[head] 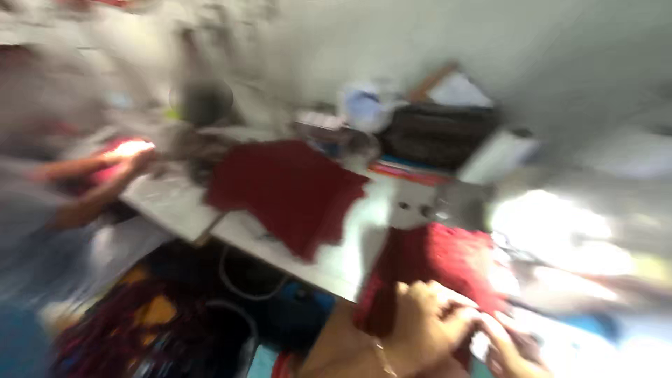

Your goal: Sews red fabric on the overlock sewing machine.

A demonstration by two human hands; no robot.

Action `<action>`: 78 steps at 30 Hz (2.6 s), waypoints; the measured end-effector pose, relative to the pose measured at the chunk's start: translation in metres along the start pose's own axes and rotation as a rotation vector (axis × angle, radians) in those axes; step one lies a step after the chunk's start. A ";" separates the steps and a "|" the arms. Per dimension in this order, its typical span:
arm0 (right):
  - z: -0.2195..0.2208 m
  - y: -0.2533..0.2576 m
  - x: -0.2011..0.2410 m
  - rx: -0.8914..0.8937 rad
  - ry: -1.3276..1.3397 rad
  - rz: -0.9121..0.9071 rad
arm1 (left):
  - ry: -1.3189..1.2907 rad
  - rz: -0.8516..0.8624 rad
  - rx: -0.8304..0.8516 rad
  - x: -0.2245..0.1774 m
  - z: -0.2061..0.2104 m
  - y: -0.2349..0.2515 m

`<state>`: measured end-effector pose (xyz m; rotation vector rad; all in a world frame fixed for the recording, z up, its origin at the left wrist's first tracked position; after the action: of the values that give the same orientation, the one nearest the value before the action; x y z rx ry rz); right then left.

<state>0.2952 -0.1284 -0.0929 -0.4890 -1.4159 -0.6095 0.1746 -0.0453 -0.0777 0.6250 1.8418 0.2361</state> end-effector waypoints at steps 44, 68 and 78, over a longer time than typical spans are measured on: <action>0.005 -0.015 0.008 -0.109 0.166 -0.030 | -0.101 0.025 0.065 0.000 -0.006 -0.010; 0.003 -0.018 0.014 -0.090 0.072 -0.085 | 0.348 0.347 0.042 -0.019 -0.018 -0.015; 0.004 -0.005 0.010 -0.080 0.087 -0.063 | 0.547 0.516 0.045 -0.026 -0.016 -0.013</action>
<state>0.2892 -0.1305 -0.0828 -0.4769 -1.3326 -0.7318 0.1617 -0.0674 -0.0568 1.1490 2.1735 0.7700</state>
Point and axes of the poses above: each hand's wrist, its own y-axis towards the middle knuckle, its own z-axis out of the palm, x = y × z, the point moved 3 cm from there along y, towards the middle knuckle, and after that the axes turned 4 degrees about -x, right-handed, at the moved point
